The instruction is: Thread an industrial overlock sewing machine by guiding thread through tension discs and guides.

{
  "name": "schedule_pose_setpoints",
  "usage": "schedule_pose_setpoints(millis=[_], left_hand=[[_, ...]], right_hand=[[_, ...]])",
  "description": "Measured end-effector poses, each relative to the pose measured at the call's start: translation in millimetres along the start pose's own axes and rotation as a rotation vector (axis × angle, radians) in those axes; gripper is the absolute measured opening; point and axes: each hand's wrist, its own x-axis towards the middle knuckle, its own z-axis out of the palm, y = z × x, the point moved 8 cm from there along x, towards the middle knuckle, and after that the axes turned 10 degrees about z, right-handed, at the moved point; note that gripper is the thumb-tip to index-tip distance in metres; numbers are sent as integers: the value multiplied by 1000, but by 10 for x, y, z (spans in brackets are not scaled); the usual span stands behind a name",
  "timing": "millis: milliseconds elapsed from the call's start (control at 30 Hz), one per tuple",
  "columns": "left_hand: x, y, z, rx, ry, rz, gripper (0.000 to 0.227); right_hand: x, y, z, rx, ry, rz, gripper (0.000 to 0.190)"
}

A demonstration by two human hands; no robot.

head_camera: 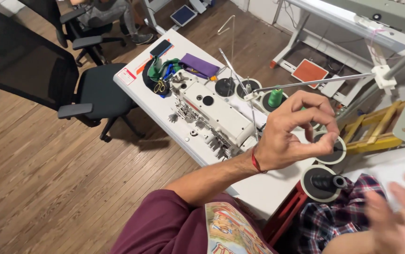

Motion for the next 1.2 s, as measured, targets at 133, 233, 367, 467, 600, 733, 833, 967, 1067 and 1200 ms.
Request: schedule_pose_setpoints(millis=[133,233,367,467,600,733,833,967,1067,1200], left_hand=[[-42,134,-125,108,-18,91,14],[-65,232,-211,143,-35,127,14],[-79,317,-346,132,-25,129,12],[-95,312,-432,131,-34,107,13],[-87,301,-544,97,-37,93,11],[-95,281,-658,52,-42,81,9],[-115,248,-706,36,-46,62,10],[-116,235,-781,9,-64,75,9],[-137,280,-841,19,-90,38,13],[-108,309,-923,-58,-160,106,11]], right_hand=[[687,-1636,267,82,132,-456,5],[846,-1850,464,9,68,-461,6],[922,-1958,511,3,67,-454,10],[947,-1975,575,38,52,-455,8],[969,-2065,656,83,23,-403,10],[911,-1955,748,124,37,-311,12],[912,-2018,773,63,43,-292,12],[884,-2008,823,-22,32,-248,8],[852,-2068,849,-58,26,-225,11],[800,-2125,879,-47,54,-202,11]])
